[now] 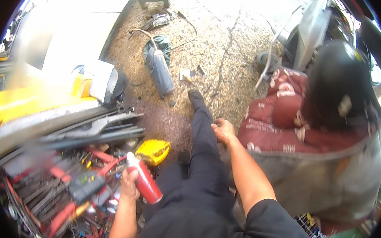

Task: The person cleans their hands with a cloth, then walks around the workshop area. They return to a silver scooter with its seat removed and repeatedly lift and lower the seat cover, inspecting the internal components. The person also uses a spray can near the scooter's rear wheel area.

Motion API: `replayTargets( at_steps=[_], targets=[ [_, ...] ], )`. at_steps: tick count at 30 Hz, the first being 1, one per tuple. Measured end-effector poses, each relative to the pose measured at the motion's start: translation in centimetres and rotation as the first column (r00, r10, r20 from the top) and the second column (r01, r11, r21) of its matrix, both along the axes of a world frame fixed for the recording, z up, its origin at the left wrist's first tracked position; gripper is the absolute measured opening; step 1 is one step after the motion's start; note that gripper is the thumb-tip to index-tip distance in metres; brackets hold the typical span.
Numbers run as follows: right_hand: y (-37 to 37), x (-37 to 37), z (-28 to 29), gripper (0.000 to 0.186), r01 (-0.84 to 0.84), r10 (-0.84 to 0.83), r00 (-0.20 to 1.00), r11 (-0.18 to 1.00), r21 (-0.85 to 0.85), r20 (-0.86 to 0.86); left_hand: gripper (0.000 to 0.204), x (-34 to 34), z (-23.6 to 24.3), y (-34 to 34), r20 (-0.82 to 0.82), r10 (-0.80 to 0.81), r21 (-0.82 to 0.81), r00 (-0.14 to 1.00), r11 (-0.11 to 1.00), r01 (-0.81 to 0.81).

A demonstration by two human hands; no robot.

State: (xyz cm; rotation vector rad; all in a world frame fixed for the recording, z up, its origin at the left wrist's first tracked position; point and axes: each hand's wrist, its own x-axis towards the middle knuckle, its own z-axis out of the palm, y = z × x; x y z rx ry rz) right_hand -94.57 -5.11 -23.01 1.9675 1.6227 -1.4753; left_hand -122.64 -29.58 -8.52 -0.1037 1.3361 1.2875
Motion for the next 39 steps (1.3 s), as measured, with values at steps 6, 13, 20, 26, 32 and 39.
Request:
replayTargets(
  at_steps=[6,13,20,26,32,39],
  targets=[
    [17.9,-8.6,-16.5,0.038,-0.234,0.239,0.967,0.97,-0.061,0.088,0.062,-0.5,-8.0,10.4,0.094,0.126,-0.228,0.988,0.968,-0.102],
    [29.5,-13.6,-35.9,0.041,-0.592,0.592,0.779,0.803,-0.066,0.208,0.071,1.2,-17.8,17.0,0.198,0.184,-0.414,0.963,0.906,-0.088],
    [29.1,-15.0,-47.1,0.041,-0.724,0.74,0.626,0.669,-0.168,0.245,0.074,1.3,-23.1,17.6,0.212,0.251,-0.55,0.944,0.83,-0.097],
    [26.6,-14.3,-44.4,0.028,-0.679,0.659,0.702,0.734,-0.024,0.269,0.074,1.3,-22.6,17.6,0.24,0.28,-0.541,0.93,0.834,-0.112],
    [21.8,-11.3,-29.3,0.025,-0.383,0.393,0.91,0.919,-0.095,0.135,0.076,1.4,-16.9,17.8,0.239,0.195,-0.414,0.951,0.906,-0.082],
    [13.2,-12.9,-8.9,0.023,-0.585,0.3,0.678,0.773,-0.246,-0.671,0.113,0.4,-14.3,16.5,-0.063,-0.089,-0.072,0.994,0.994,0.085]
  ],
)
